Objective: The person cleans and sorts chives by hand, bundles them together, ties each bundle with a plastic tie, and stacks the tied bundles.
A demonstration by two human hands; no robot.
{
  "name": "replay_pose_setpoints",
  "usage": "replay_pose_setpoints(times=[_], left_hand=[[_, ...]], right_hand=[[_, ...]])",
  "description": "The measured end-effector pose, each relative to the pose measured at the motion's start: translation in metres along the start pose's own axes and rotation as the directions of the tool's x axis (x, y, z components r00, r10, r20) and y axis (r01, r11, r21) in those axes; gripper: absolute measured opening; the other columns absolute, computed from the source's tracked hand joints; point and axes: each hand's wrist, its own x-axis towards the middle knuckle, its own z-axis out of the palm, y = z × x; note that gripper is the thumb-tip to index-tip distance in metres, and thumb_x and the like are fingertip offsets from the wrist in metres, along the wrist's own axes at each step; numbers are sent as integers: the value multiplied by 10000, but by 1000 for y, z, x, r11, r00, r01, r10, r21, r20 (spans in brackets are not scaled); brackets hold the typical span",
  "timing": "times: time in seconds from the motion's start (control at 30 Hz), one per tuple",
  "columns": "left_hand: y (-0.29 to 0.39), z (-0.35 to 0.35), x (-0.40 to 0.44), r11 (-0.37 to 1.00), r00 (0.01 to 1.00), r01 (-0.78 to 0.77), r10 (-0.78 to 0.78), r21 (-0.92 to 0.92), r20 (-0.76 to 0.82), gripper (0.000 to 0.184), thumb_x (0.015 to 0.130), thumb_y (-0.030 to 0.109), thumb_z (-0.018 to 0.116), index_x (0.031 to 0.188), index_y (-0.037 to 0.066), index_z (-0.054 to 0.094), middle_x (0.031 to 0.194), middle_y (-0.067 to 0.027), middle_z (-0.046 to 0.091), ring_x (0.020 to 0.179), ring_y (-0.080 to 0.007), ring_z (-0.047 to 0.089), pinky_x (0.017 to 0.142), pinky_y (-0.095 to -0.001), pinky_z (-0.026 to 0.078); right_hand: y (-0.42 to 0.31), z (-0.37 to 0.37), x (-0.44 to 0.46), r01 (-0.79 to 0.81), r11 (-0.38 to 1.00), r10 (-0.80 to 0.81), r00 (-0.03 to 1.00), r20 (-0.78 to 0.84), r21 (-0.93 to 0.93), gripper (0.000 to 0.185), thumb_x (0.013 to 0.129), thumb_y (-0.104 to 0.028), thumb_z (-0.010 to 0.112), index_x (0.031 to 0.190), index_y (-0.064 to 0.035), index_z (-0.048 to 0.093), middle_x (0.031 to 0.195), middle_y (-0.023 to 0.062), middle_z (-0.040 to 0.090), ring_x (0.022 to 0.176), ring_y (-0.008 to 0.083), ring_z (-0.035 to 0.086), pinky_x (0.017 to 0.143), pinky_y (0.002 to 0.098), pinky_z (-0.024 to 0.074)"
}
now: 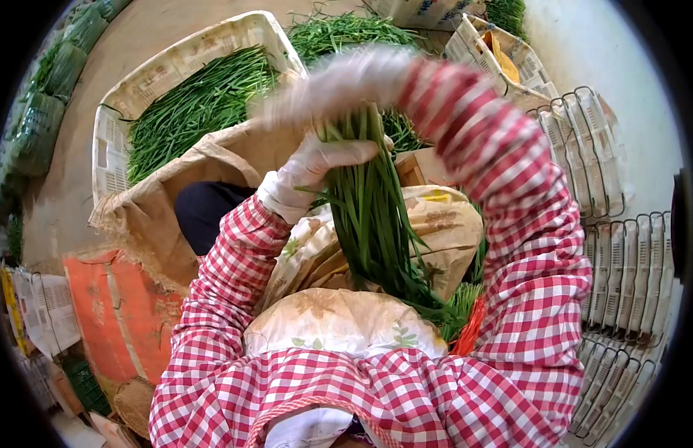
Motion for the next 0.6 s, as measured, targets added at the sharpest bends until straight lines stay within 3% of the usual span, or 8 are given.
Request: replay_pose_setpoints(times=[0.07,0.1,0.13,0.2,0.23,0.33,0.43,0.6], left_hand=[[-6,4,-10,998,993,-57,53,-38,-102,377,790,145,635,1134,30,534,950,-63,631,877,-178,618,794,-320,520],[-10,5,-15,989,972,-128,111,-71,-205,297,804,174,640,1050,19,580,917,-59,638,839,-165,627,784,-302,525],[-6,-5,-16,990,987,-81,65,-111,-146,307,807,198,638,1052,23,578,930,-62,634,840,-164,627,779,-296,528],[-8,-21,-19,955,986,-13,-37,-295,-163,322,797,212,650,1058,37,579,956,-67,618,869,-154,613,765,-270,524],[-10,-12,-26,921,962,-159,63,-355,-267,306,806,189,640,1073,53,578,965,-72,609,881,-146,602,766,-279,510],[-16,-42,-11,971,963,8,-72,-241,-259,376,817,190,637,1160,93,517,947,-83,605,878,-174,599,789,-325,493],[-21,-46,-12,959,995,48,-69,-279,-68,520,841,195,594,1300,56,395,1026,-144,608,893,-219,620,840,-352,497],[-20,-43,-12,986,997,67,-74,-154,-38,431,782,204,625,1145,0,516,990,-126,613,900,-206,603,856,-350,488]], right_hand=[[-66,29,4,-112,946,88,992,92,303,551,932,-447,327,1251,-24,479,1149,134,555,1060,210,554,912,318,448],[-90,25,-2,-195,920,216,976,-24,341,612,911,-513,349,1200,0,515,1036,145,594,981,227,580,867,316,471],[-114,22,-8,-260,879,338,931,-140,399,681,890,-579,372,1150,24,552,923,156,633,902,245,607,823,314,494],[-120,21,-31,-238,886,381,863,-332,398,563,842,-522,523,1022,6,600,830,145,618,779,248,604,773,386,492],[-136,27,-43,-222,894,374,847,-378,388,509,819,-498,577,977,-16,614,791,137,605,751,252,596,749,409,485],[-184,74,-51,-370,914,325,914,-244,-169,462,648,-495,721,872,-102,621,748,57,543,751,203,552,684,363,419],[-187,138,-53,-456,804,266,850,-455,-382,184,702,-240,623,856,-138,622,776,16,530,755,192,522,707,355,403],[-185,150,-60,-343,900,134,804,-579,-268,195,677,-168,580,864,-146,635,782,-9,530,739,180,510,726,346,391]])
